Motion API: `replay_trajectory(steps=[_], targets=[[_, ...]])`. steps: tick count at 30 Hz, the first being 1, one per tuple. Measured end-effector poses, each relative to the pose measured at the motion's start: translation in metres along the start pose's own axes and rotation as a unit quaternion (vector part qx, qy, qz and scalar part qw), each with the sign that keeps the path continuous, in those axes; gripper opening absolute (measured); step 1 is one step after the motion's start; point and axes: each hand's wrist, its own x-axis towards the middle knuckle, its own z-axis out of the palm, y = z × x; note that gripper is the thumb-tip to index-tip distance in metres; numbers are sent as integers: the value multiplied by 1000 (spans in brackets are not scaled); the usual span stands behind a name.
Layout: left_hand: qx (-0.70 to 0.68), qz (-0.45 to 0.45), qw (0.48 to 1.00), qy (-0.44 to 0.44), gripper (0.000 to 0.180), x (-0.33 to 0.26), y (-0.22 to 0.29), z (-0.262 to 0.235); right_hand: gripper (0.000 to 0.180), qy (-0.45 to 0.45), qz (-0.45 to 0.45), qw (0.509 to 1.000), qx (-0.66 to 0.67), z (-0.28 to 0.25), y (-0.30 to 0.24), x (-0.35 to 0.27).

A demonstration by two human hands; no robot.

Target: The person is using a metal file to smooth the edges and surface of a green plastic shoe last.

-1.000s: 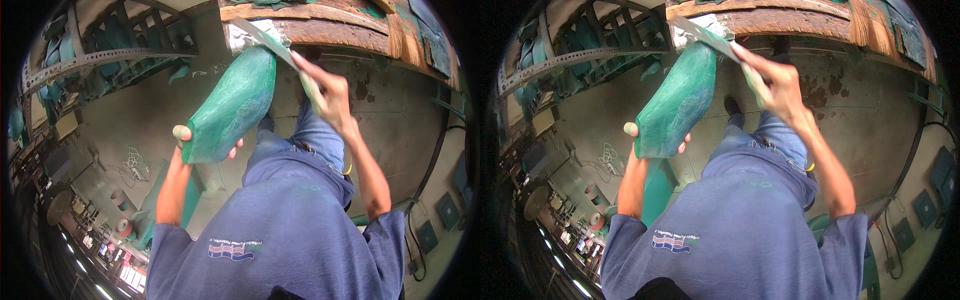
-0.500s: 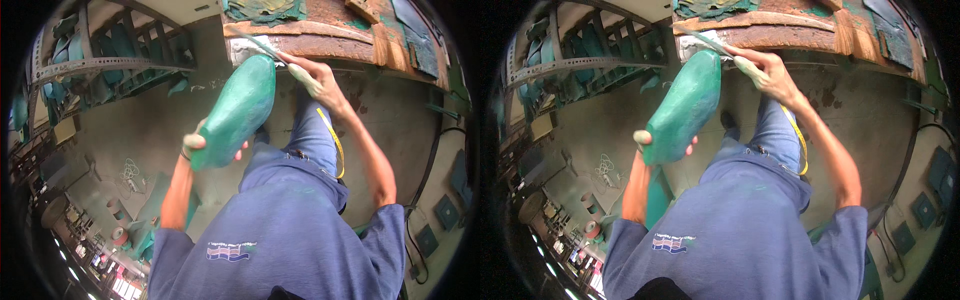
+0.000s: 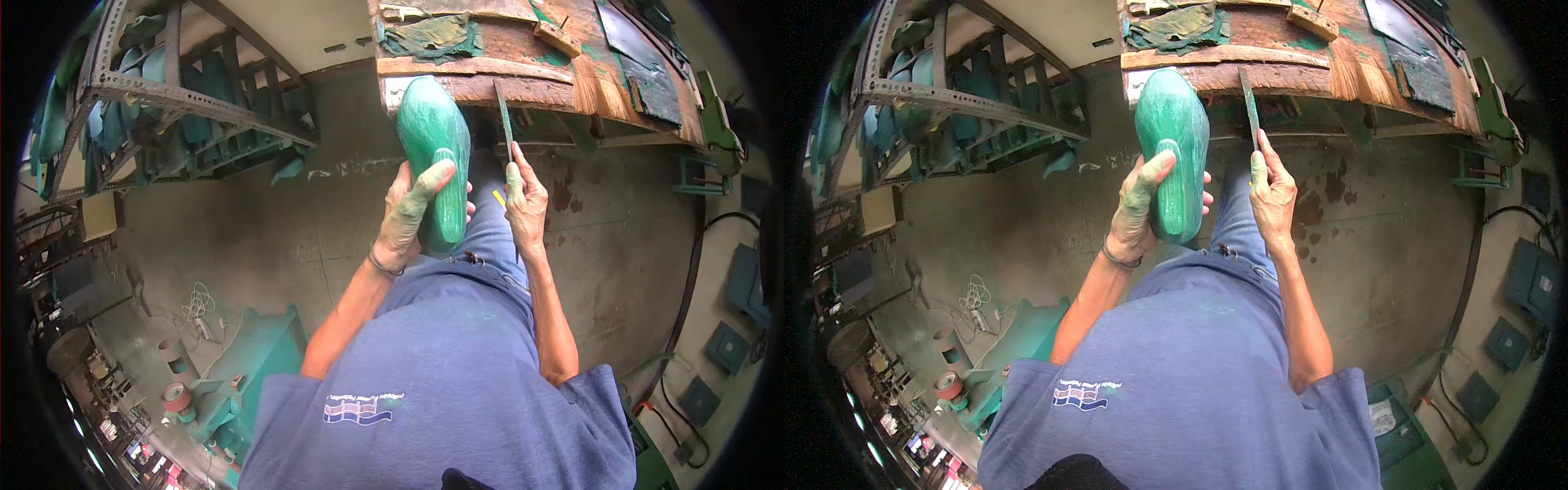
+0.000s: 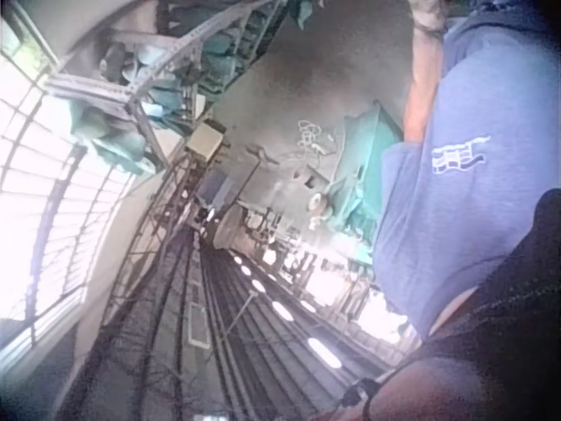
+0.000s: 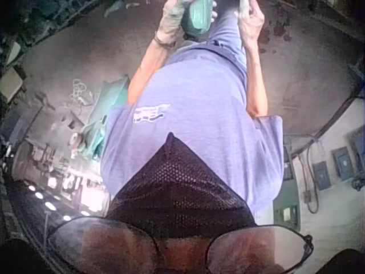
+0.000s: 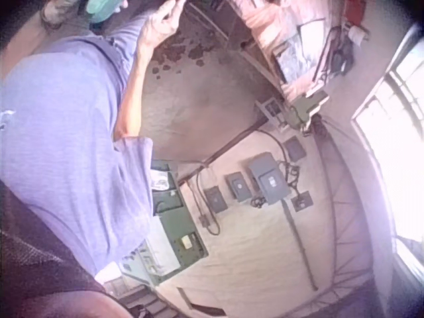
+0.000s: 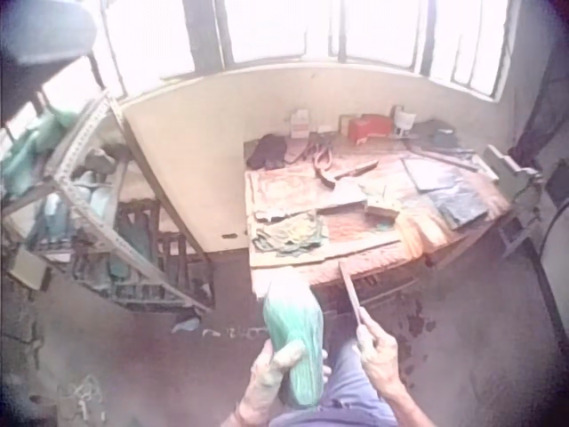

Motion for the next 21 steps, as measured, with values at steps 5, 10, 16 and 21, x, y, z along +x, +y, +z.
replay_trajectory(steps=[5, 10, 16, 21], targets=[[-3, -2, 999, -44, 73, 3, -3, -16, 45, 17, -52, 998, -36, 3, -4, -3], [8, 0, 999, -39, 76, 1, -3, -14, 45, 6, -22, 998, -53, -1, -7, -4], [9, 1, 999, -45, 75, 5, -6, -17, 45, 5, -15, 999, -48, 0, -8, -5], [-25, 0, 998, -62, 74, 8, -14, -25, 44, -5, -35, 999, 17, -1, -3, -3]])
